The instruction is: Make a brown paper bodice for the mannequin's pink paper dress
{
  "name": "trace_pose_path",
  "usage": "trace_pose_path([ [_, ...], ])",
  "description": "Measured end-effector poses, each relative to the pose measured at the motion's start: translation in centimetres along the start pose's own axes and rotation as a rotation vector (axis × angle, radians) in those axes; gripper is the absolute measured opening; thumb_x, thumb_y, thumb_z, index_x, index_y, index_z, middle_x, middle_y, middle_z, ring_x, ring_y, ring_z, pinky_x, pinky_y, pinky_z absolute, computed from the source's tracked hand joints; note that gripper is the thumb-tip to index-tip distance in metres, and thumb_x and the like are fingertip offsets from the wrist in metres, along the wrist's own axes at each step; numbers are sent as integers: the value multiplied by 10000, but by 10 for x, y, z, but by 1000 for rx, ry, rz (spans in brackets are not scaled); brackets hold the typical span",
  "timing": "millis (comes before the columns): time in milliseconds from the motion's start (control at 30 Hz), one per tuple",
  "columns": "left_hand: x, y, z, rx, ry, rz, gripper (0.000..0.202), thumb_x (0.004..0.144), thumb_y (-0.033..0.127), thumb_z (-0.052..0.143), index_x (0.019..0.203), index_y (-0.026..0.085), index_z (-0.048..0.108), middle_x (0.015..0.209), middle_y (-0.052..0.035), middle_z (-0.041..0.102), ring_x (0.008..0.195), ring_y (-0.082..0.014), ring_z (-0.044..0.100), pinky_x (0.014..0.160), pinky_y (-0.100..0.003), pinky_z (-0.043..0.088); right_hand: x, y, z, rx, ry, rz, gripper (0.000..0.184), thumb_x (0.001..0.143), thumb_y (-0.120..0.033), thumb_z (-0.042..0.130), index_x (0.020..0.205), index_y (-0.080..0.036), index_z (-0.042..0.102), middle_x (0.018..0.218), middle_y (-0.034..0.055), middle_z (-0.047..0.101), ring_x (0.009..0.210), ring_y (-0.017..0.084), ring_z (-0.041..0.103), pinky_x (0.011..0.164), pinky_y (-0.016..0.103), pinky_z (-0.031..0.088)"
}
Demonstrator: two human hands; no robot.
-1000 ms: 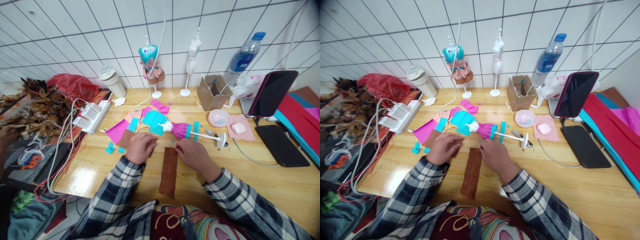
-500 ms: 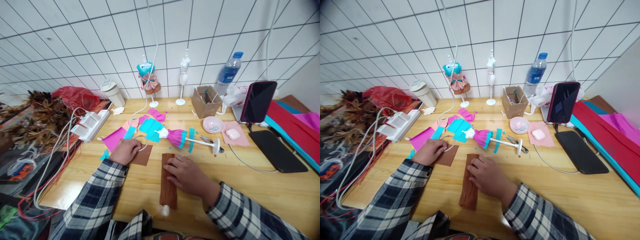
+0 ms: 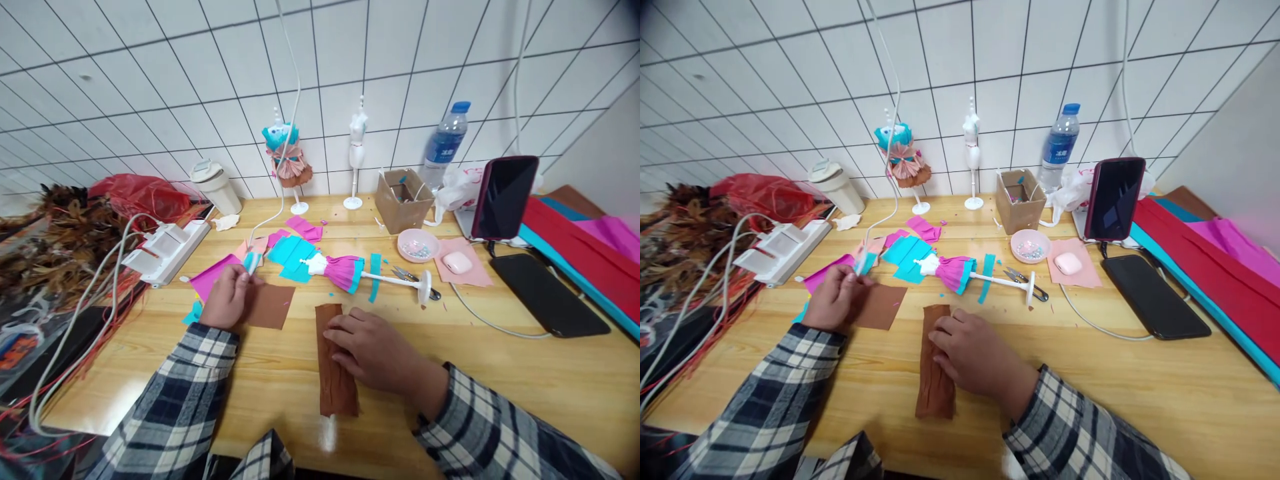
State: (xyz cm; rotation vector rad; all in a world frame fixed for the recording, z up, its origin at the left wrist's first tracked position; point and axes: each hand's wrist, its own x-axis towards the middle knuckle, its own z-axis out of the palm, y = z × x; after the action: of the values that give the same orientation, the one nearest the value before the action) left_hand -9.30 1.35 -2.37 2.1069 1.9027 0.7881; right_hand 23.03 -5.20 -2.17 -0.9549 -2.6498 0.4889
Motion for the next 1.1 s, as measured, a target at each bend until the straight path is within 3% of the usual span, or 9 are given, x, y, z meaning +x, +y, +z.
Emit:
trace_pose_path([
  [100, -2, 4, -1, -228, 287, -47, 210, 979, 398, 393, 1033, 215, 482, 663, 37, 577, 594, -146, 529, 633, -271, 418, 1, 0, 2, -19, 32, -15, 246, 916, -310, 564, 1117, -194, 647, 1154, 84, 637, 1032, 232, 534, 898, 391, 458],
  [167, -4, 16, 0, -453, 455, -2, 298, 962, 455, 435, 1098, 203, 516, 632, 51, 481, 567, -124, 462, 610, -255, 407, 0, -1, 3, -20, 75, -31, 226, 917, -307, 565, 1090, -191, 653, 1166, 88, 631, 1024, 232, 543, 885, 390, 460],
  [233, -7, 39, 5, -733, 502, 81, 362, 923, 491, 509, 1125, 193, 542, 670, 44, 470, 627, -119, 479, 683, -255, 442, 0, -2, 1, -6, 150, -30, 198, 922, -299, 559, 1059, -194, 655, 1114, 77, 648, 980, 223, 559, 853, 377, 467],
  [333, -19, 87, 20, -982, 276, 128, 292, 874, 421, 625, 1048, 202, 543, 667, 47, 539, 668, -123, 551, 768, -278, 478, -3, -1, -4, 16, 364, 61, 164, 929, -268, 547, 1043, -200, 642, 996, 55, 671, 910, 209, 577, 808, 357, 469],
  [433, -35, 131, 37, -970, -14, 80, 197, 924, 376, 566, 1005, 211, 496, 778, -9, 697, 756, -157, 658, 796, -307, 493, -5, 1, -11, 13, 635, 168, 133, 920, -240, 555, 1032, -197, 615, 950, 52, 672, 908, 210, 586, 808, 357, 465],
  [533, -49, 150, 48, -914, -160, 74, 154, 950, 342, 528, 1020, 216, 473, 924, -54, 752, 912, -185, 697, 894, -341, 475, -6, 1, -16, 22, 809, 170, 162, 892, -249, 598, 1043, -196, 573, 944, 53, 660, 881, 204, 585, 780, 349, 468],
  [633, -56, 150, 52, -828, -183, 97, 146, 958, 323, 517, 1049, 215, 482, 1013, -74, 755, 958, -184, 704, 916, -343, 475, -5, -4, -15, 51, 816, 143, 201, 881, -263, 621, 1058, -205, 550, 938, 48, 653, 854, 202, 579, 735, 339, 467],
  [867, -62, 151, 53, -753, -189, 173, 112, 946, 281, 532, 1007, 210, 471, 1019, -86, 763, 932, -183, 727, 782, -291, 536, -2, -12, -11, 110, 820, 171, 120, 879, -271, 642, 961, -224, 568, 887, 23, 664, 801, 192, 575, 736, 341, 445],
  [1100, -64, 149, 55, -642, -164, 284, 120, 942, 240, 510, 1060, 222, 501, 1068, -78, 745, 961, -196, 719, 816, -326, 545, -3, -11, -10, 177, 833, 206, 217, 867, -229, 643, 1070, -226, 566, 904, 18, 667, 803, 190, 570, 738, 336, 443],
])
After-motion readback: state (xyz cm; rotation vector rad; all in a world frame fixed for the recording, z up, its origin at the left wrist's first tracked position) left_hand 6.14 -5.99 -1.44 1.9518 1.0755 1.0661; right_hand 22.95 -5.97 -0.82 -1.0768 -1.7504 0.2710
